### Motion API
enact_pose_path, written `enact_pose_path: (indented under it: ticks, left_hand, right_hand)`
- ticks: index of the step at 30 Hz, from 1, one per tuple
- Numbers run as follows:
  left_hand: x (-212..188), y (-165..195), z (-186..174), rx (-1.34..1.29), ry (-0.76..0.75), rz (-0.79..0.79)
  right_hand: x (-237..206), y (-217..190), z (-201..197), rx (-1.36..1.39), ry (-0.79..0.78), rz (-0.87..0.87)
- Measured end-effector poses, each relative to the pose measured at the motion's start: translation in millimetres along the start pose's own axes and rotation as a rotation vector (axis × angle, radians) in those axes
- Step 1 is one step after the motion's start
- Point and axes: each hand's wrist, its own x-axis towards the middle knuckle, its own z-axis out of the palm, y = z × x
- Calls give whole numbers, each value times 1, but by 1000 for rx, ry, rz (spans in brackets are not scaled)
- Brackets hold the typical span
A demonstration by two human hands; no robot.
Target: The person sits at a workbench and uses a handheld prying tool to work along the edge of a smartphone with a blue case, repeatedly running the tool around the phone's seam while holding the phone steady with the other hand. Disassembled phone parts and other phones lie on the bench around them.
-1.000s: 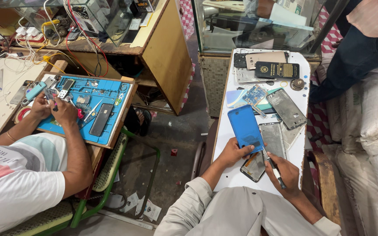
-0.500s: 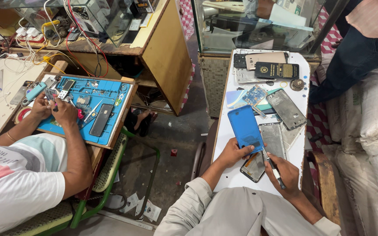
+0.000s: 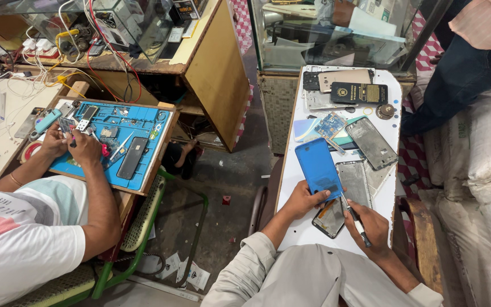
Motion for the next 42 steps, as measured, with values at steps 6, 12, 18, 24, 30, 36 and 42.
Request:
enact_pose_path:
  ticks: [6, 12, 18, 24, 30, 36, 42]
  left_hand:
    - [1, -2, -1, -6, 1, -1]
    - [2, -7, -3, 3, 10, -5]
    - [-1, 1, 0, 4, -19, 10]
    - [-4, 16, 5, 28, -51, 58]
    - [-3, 8, 2, 52, -56, 55]
    - [0, 0, -1, 16, 3, -6]
    - [-2, 7, 1, -19, -24, 5]
  right_hand:
    - [1, -1, 0, 2, 17, -23]
    - [1, -1, 0, -3, 5, 9]
    - [1, -1, 0, -10, 14, -19]
    - [2, -2, -1, -9, 0, 22]
    - [4, -4, -2, 4, 21, -24]
    - [4, -5, -2, 6, 12, -2]
    - [4, -5, -2, -8, 21, -6]
